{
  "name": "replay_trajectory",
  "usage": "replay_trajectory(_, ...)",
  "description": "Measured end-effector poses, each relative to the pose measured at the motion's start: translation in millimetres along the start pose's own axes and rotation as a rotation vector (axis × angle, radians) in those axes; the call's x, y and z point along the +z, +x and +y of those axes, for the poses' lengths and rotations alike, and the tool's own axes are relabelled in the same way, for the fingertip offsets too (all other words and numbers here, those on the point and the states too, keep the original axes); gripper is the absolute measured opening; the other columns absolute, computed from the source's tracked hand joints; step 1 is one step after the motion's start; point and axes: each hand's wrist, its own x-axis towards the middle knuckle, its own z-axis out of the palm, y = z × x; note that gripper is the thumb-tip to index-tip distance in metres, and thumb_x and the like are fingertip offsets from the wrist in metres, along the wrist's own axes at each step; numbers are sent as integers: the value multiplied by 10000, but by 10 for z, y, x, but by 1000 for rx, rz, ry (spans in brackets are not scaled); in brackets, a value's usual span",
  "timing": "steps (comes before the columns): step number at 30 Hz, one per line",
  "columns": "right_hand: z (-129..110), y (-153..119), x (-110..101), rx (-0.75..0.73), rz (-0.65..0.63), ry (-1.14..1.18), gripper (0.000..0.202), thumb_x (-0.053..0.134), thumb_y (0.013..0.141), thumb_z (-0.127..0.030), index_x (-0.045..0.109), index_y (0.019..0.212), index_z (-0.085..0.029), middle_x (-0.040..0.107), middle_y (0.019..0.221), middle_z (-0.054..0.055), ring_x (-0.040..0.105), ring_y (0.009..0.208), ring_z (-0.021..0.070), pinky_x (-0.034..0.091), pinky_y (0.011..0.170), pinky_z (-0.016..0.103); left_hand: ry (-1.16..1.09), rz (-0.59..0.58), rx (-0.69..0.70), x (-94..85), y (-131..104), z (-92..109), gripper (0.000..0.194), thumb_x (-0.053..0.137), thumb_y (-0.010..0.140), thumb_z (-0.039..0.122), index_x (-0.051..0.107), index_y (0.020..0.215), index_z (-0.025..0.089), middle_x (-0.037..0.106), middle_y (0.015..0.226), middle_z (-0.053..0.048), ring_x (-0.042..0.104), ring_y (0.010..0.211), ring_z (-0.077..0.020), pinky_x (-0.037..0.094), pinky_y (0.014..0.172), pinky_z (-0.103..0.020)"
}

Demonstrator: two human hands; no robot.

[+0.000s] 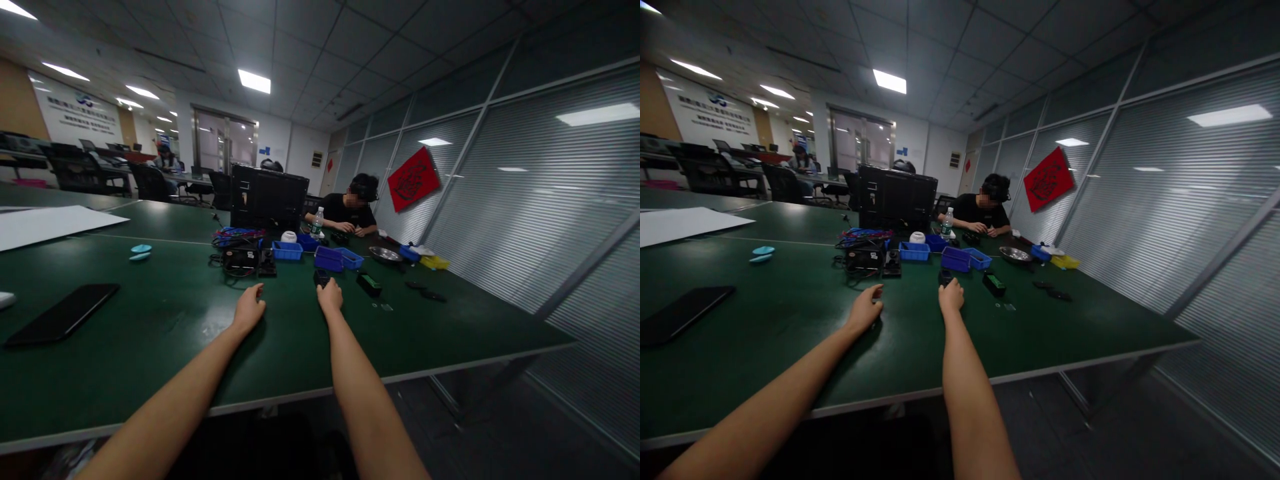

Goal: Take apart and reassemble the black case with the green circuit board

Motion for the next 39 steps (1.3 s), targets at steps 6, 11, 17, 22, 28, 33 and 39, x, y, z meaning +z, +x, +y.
replay_trajectory(6, 246, 147, 4, 67, 79, 38, 417, 481, 784, -353, 455, 1141, -140, 547, 1106, 163, 497, 1025, 262, 404, 791, 340, 5, -6, -14, -3, 2, 4, 513, 451, 664, 84, 493, 1175, 112, 588, 1058, -94, 557, 967, -157, 418, 873, -265)
replay_trajectory(11, 235, 135, 13, 80, 78, 42, 410, 498, 772, -358, 453, 1126, -156, 545, 1107, 153, 489, 1032, 264, 411, 784, 348, 21, -17, -17, -9, -5, 17, 503, 456, 657, 78, 509, 1157, 113, 590, 1056, -96, 562, 958, -159, 421, 864, -260)
replay_trajectory(17, 140, 83, -17, 71, 34, 44, 488, 555, 713, -404, 423, 1106, -146, 529, 1102, 155, 498, 1021, 270, 433, 768, 356, 54, -53, -17, -13, 0, 24, 489, 464, 662, 80, 516, 1146, 129, 587, 1061, -89, 561, 957, -156, 411, 874, -259)
replay_trajectory(22, -58, -64, 19, -24, -48, 38, 547, 563, 684, -423, 396, 1118, -135, 484, 1118, 166, 509, 1002, 265, 434, 775, 357, 83, -80, -10, -32, -9, 50, 467, 473, 666, 100, 534, 1128, 130, 590, 1044, -88, 565, 933, -160, 414, 860, -258)
replay_trajectory(28, -221, -212, 49, -109, -43, 49, 564, 586, 655, -397, 409, 1114, -119, 471, 1108, 176, 478, 1038, 274, 416, 815, 354, 97, -85, 5, -40, -11, 56, 455, 474, 669, 111, 542, 1118, 135, 589, 1033, -90, 562, 928, -169, 420, 846, -267)
replay_trajectory(33, -198, -183, -8, -96, -66, 91, 519, 568, 663, -394, 443, 1086, -121, 498, 1082, 164, 515, 979, 262, 420, 796, 340, 110, -89, 6, -41, -11, 60, 451, 469, 675, 119, 543, 1120, 125, 590, 1018, -93, 560, 918, -170, 422, 837, -265)
replay_trajectory(39, -109, -68, -70, -23, -44, 178, 425, 510, 705, -399, 509, 1024, -118, 555, 1016, 153, 546, 933, 239, 414, 781, 309, 125, -91, 8, -53, -12, 70, 437, 471, 674, 126, 555, 1103, 120, 597, 976, -88, 560, 892, -165, 421, 822, -258)
